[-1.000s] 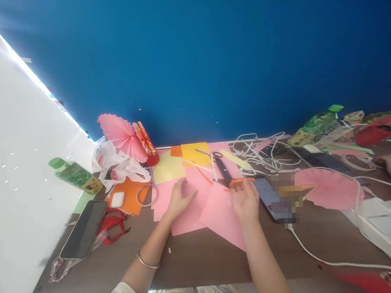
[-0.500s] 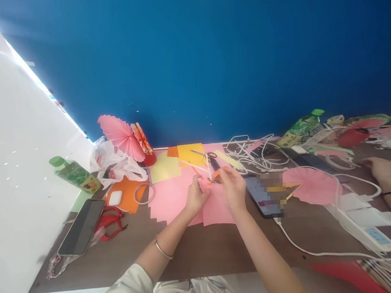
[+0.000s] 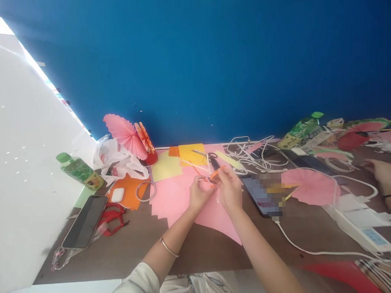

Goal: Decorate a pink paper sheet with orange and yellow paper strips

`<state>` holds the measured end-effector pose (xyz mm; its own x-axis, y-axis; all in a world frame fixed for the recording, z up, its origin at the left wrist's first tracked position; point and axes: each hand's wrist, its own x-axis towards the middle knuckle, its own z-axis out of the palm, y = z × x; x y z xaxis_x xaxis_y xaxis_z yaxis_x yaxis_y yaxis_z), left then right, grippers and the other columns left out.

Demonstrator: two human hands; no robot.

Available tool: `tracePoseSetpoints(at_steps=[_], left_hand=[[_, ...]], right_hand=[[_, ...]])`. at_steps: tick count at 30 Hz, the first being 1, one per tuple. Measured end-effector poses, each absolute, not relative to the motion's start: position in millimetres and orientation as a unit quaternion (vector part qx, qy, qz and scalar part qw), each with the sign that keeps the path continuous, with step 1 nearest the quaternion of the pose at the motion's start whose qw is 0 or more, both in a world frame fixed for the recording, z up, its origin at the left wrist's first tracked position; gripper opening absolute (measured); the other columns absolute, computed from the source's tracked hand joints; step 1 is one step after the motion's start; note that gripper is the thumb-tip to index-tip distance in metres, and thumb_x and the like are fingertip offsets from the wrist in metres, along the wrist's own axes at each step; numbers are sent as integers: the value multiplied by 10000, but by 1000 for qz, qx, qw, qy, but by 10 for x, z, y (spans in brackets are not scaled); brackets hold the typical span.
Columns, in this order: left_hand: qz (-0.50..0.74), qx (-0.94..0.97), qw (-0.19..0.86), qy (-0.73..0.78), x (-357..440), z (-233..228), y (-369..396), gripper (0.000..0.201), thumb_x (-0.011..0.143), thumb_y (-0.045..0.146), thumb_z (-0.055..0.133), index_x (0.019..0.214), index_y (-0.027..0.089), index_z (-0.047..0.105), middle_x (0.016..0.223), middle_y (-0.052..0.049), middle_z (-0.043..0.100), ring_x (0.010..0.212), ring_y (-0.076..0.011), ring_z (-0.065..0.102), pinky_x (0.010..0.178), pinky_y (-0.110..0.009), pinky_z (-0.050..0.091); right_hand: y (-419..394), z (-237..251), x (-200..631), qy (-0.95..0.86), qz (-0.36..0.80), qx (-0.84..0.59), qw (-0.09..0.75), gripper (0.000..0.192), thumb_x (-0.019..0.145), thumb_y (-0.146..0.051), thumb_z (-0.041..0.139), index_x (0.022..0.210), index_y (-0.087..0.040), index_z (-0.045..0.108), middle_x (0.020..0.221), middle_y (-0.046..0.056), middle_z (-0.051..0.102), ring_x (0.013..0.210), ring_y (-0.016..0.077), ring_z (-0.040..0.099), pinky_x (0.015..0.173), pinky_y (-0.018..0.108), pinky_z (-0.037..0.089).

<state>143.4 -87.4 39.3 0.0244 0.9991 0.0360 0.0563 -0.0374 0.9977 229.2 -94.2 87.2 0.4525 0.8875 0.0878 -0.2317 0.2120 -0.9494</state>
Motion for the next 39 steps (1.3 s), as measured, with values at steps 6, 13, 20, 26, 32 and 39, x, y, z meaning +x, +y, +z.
tracePoseSetpoints(at_steps=[6, 13, 20, 26, 32, 39], left_hand=[[470, 622, 440, 446, 1476, 341, -928, 313, 687, 100, 556, 972, 227, 539, 954, -16, 649, 860, -188, 605, 763, -306, 461], [468, 575, 445, 502, 1427, 314, -916, 290, 661, 68, 549, 913, 211, 552, 901, -22, 646, 837, -193, 600, 754, -305, 459], [532, 502, 405, 548, 941, 672, -827, 163, 688, 210, 613, 838, 203, 550, 912, -25, 613, 924, -200, 569, 852, -323, 408], [558, 482, 367, 567, 676, 1088, -851, 188, 699, 262, 637, 867, 216, 565, 927, -18, 592, 936, -197, 548, 812, -293, 405], [570, 445, 436, 536, 606, 1175, -870, 292, 709, 375, 649, 935, 225, 543, 907, -22, 579, 798, -165, 574, 652, -241, 449], [485, 636, 317, 509, 370, 917, -495, 229, 702, 226, 630, 930, 207, 607, 998, -36, 639, 974, -207, 584, 891, -321, 431]], right_hand=[[-993, 807, 2293, -360, 319, -532, 697, 241, 689, -375, 684, 760, -157, 611, 672, 14, 614, 607, 141, 593, 594, 304, 514], [-1086, 876, 2264, -385, 271, -511, 719, 194, 705, -332, 674, 783, -168, 607, 683, 15, 634, 633, 149, 609, 638, 326, 510], [-1392, 1217, 2758, -263, 212, -413, 846, 165, 644, -270, 705, 681, -179, 573, 616, -39, 585, 564, 115, 575, 596, 295, 485], [-1628, 1171, 3143, -197, 187, -447, 852, 151, 628, -257, 679, 624, -183, 547, 616, -25, 568, 584, 126, 570, 586, 302, 475], [-1665, 1028, 3221, -169, 194, -481, 838, 125, 596, -255, 679, 576, -226, 559, 620, 2, 531, 605, 148, 540, 566, 341, 456], [-1676, 991, 3154, -155, 243, -483, 827, 170, 569, -262, 712, 625, -196, 566, 623, -10, 540, 632, 134, 539, 538, 283, 421]])
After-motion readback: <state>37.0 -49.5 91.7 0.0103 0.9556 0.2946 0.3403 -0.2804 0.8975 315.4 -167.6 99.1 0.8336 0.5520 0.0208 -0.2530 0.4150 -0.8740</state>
